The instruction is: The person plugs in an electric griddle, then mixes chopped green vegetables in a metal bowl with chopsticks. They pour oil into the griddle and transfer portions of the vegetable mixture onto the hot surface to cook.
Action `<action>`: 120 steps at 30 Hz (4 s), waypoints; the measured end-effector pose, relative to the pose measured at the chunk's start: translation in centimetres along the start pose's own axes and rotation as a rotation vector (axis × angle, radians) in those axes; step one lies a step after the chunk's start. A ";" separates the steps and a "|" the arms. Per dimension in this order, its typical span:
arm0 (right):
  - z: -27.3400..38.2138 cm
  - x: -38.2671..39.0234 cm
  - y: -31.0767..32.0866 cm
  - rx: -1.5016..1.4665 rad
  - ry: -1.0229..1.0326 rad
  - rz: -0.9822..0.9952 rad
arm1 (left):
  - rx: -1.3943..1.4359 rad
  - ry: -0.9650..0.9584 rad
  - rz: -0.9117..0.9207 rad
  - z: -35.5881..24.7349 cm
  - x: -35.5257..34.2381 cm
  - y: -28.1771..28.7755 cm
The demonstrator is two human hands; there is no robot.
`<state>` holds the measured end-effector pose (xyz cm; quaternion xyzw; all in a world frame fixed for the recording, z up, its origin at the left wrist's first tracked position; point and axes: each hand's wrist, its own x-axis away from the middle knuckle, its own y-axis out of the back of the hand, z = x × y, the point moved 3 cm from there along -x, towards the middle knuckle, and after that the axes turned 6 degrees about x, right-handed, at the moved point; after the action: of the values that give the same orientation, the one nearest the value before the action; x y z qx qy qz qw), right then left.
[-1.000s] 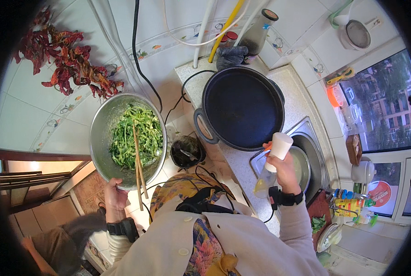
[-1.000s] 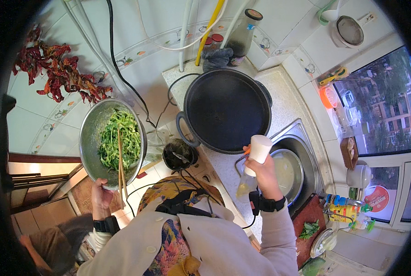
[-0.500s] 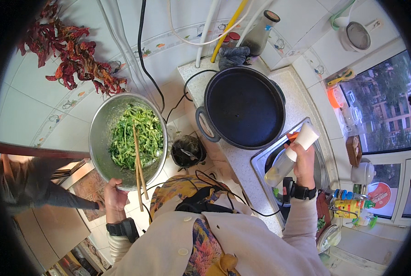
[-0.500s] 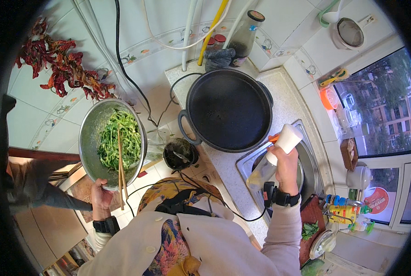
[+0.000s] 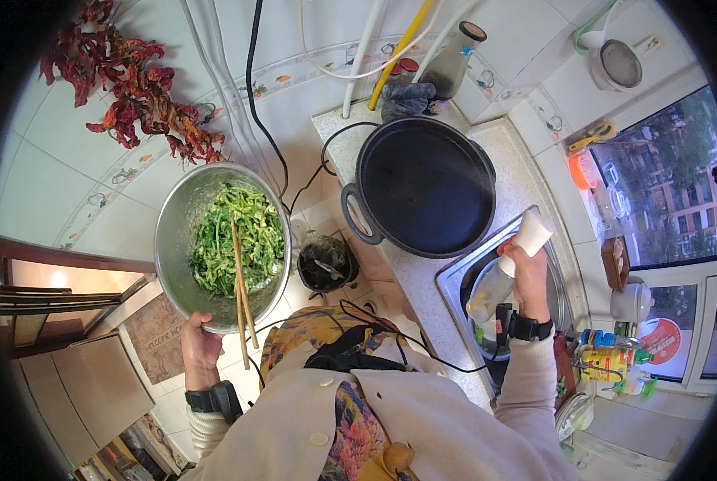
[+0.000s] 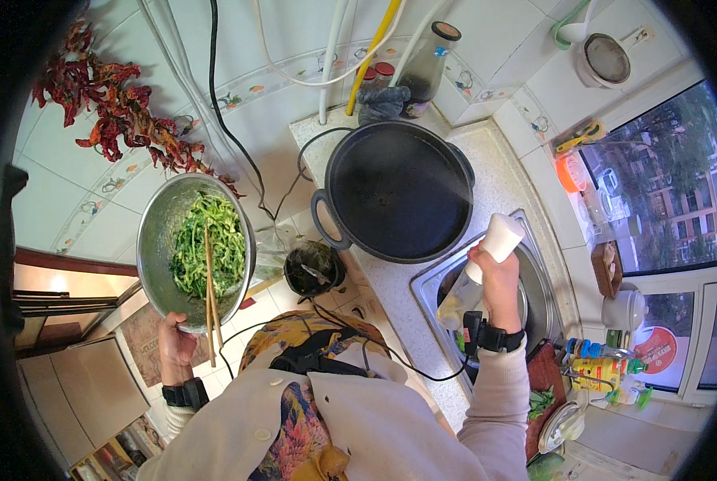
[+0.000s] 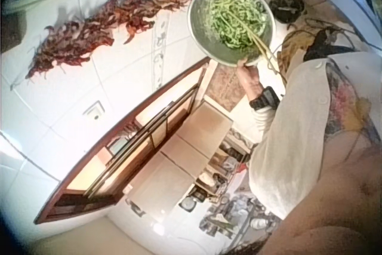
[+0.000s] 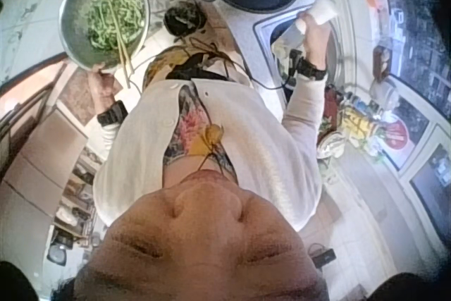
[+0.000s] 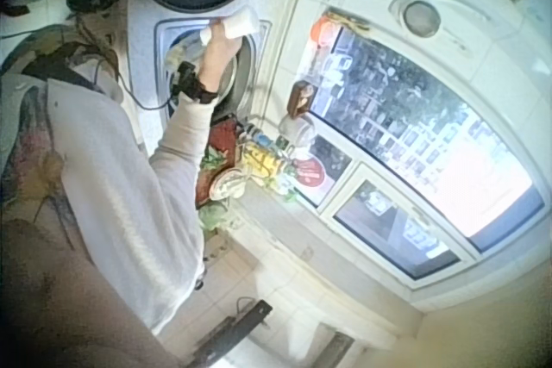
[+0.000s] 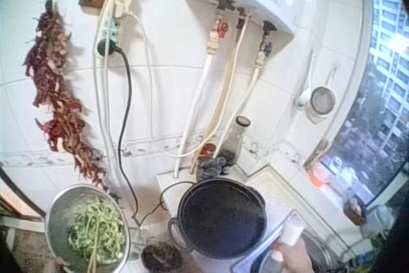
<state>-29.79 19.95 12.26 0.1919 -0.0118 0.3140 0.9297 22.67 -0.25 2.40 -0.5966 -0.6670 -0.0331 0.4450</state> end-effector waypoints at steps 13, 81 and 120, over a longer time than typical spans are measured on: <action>1.1 0.5 -2.4 0.117 0.014 0.148 | 0.015 -0.002 0.024 0.0 0.9 1.3; -2.7 7.8 -2.5 0.215 -0.021 0.260 | -0.037 -0.013 0.033 -0.2 0.2 0.2; -4.1 3.2 3.2 0.209 -0.042 0.012 | -0.036 -0.039 0.041 0.5 0.5 0.5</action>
<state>-29.53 25.61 10.05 0.2941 0.0004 0.3149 0.9024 22.79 0.55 2.16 -0.6187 -0.6624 -0.0241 0.4216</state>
